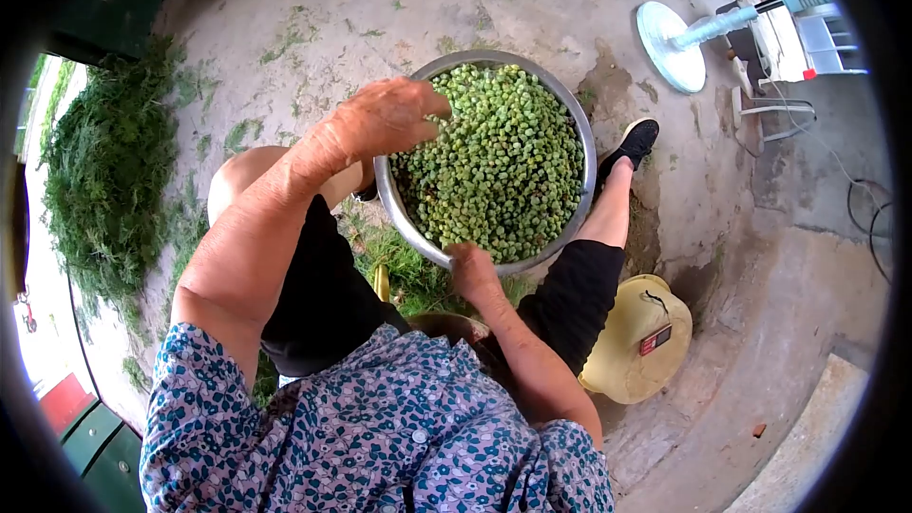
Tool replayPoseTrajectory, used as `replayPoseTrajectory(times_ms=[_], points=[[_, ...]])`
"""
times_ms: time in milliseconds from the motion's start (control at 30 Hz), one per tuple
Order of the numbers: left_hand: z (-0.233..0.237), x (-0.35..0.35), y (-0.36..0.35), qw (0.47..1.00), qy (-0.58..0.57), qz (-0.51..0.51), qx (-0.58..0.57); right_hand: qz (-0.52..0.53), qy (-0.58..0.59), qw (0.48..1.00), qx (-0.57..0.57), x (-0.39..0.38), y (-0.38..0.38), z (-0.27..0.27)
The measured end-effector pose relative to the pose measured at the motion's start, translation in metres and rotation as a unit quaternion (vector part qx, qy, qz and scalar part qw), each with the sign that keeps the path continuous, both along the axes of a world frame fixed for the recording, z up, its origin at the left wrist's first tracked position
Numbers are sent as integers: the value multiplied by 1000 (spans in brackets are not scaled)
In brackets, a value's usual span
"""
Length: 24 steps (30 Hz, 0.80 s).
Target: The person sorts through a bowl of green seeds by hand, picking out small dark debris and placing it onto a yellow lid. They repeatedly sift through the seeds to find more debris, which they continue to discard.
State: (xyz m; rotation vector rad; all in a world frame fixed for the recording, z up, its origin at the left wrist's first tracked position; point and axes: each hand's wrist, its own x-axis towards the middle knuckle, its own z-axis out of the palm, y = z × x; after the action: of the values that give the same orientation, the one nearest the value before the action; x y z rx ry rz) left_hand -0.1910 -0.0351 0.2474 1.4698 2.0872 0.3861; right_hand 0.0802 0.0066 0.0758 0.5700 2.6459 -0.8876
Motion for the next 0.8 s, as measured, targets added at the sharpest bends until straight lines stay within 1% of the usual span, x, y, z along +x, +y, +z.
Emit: replayPoseTrajectory(times_ms=[33,67,133,200,233,267,333,400,500,600,800], points=[[-1,-4,2,1000,1,13,23,-55,1,998,5,-2,9,-5],[0,-7,3,999,-3,24,37,-112,30,993,-20,-5,20,-7],[7,-14,4,997,-10,45,64,-191,85,978,-3,-16,36,-9],[9,-20,4,995,-15,59,78,-175,173,966,72,-23,52,-21],[11,-22,4,994,-17,65,86,-229,109,967,38,-30,57,-20],[13,-24,4,993,-19,72,94,-222,117,966,56,-34,62,-24],[14,-27,5,991,-21,77,106,-269,45,961,35,-49,62,-17],[11,-30,5,988,-12,78,132,-282,45,958,35,-56,66,-27],[13,-31,6,988,-11,80,132,-288,41,957,17,-66,64,-28],[14,-33,6,988,-14,81,133,-254,41,966,33,-72,62,-27],[15,-33,7,988,-11,87,126,-231,21,972,19,-82,56,-26]])
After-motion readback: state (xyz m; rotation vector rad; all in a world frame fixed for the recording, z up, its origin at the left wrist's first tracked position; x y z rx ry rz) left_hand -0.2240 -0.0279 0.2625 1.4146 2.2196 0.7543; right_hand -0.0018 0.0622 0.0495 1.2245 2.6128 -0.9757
